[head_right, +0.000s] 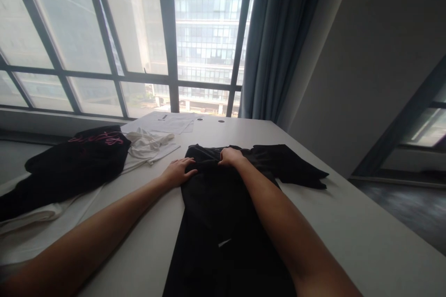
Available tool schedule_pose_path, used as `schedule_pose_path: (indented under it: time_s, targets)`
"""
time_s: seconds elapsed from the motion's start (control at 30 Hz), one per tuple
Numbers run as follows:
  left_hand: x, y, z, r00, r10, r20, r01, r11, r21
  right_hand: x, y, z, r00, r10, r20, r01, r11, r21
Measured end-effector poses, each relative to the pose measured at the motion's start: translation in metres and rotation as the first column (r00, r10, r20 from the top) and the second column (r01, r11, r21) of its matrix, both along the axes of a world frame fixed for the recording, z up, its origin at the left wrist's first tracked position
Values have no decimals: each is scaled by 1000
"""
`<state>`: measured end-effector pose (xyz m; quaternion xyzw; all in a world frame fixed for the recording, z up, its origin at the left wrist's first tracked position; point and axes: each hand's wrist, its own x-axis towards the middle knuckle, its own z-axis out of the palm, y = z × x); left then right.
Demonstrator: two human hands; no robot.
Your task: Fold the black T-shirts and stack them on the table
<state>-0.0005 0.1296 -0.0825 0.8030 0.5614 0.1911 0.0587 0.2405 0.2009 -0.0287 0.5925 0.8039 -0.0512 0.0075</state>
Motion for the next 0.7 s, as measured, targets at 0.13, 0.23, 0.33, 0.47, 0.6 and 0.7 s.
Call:
schedule_pose_path:
  time_s: [0.13, 0.23, 0.33, 0.47, 0.6, 0.7]
  targets:
    - [-7, 8, -3, 1000, 20, -8, -21, 997, -75, 0, 27, -4, 995, -78, -55, 83, 992, 92]
    - [-9, 9, -6, 1000, 27, -15, -28, 997, -79, 8, 44, -12, 939, -182, -292, 219, 970, 101]
    - [-10, 10, -7, 999, 30, -37, -33, 995, -92, 18, 51, -29, 766, -254, -591, 329, 944, 20]
    - [-5, 24, -3, 993, 114, -28, -116, 992, -57, 25, 48, -49, 485, -212, -848, 323, 945, -52]
    - [6, 61, 7, 979, 204, 0, -204, 977, 66, 26, 45, -53, 394, -155, -906, 54, 988, -146]
    - [14, 93, 17, 991, 125, -41, -121, 989, 90, 26, 46, -52, 315, -169, -934, -110, 971, -212]
